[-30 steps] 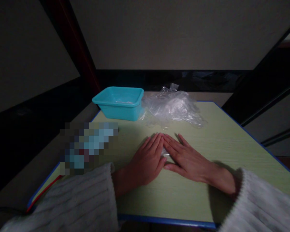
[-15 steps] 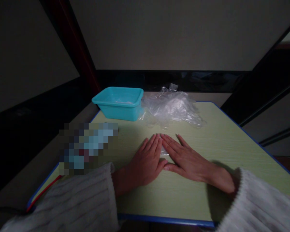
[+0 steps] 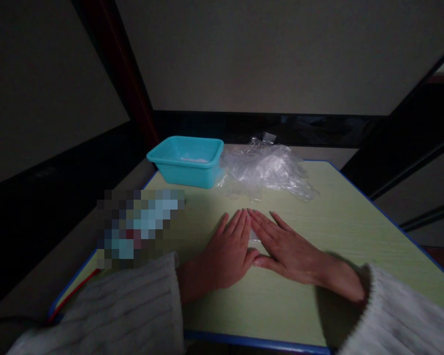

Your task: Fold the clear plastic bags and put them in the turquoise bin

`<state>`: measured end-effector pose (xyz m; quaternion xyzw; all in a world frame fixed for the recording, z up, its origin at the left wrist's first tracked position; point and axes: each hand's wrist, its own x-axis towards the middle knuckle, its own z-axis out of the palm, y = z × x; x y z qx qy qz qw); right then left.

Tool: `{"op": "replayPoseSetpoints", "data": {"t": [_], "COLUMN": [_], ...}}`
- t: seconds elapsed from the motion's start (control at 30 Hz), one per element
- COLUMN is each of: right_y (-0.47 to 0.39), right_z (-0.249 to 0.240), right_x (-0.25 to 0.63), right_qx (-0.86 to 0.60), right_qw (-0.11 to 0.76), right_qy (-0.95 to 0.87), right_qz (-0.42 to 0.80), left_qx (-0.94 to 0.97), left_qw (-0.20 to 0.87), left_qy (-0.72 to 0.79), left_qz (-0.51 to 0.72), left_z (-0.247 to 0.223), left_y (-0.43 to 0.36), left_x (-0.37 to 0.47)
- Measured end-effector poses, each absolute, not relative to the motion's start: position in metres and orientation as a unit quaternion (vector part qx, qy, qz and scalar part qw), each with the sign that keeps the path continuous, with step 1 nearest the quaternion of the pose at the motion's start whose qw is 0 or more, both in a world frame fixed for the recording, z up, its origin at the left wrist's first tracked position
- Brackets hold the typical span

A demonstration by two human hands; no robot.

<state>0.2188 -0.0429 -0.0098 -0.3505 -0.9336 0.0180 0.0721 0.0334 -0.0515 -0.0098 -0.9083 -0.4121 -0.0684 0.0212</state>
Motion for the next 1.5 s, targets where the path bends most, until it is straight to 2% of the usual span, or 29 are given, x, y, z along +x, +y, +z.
{"op": "replayPoseSetpoints", "data": {"t": [0.57, 0.73, 1.0, 1.23, 1.5], "right_y": [-0.047, -0.049, -0.043, -0.042, -0.042], "right_z": [0.008, 0.017, 0.005, 0.003, 0.006], "right_x": [0.212, 0.214, 0.222, 0.224, 0.222], "right_qx": [-0.382, -0.375, -0.319, -0.263, -0.285], "right_qw": [0.051, 0.102, 0.225, 0.211, 0.229], "right_qy": [-0.919, -0.919, -0.918, -0.933, -0.927], "right_qz": [0.080, 0.062, -0.068, -0.123, -0.086], "left_qx": [-0.906, -0.898, -0.897, -0.892, -0.892], "left_qw": [-0.020, -0.035, -0.071, -0.095, -0.094], "left_qy": [-0.411, -0.427, -0.401, -0.395, -0.388], "left_qz": [-0.099, -0.105, -0.172, -0.200, -0.213], "left_z": [-0.013, -0.009, -0.001, -0.006, -0.007], "left_y": [-0.050, -0.048, -0.049, -0.049, -0.046], "left_x": [0.029, 0.031, 0.031, 0.030, 0.031]}}
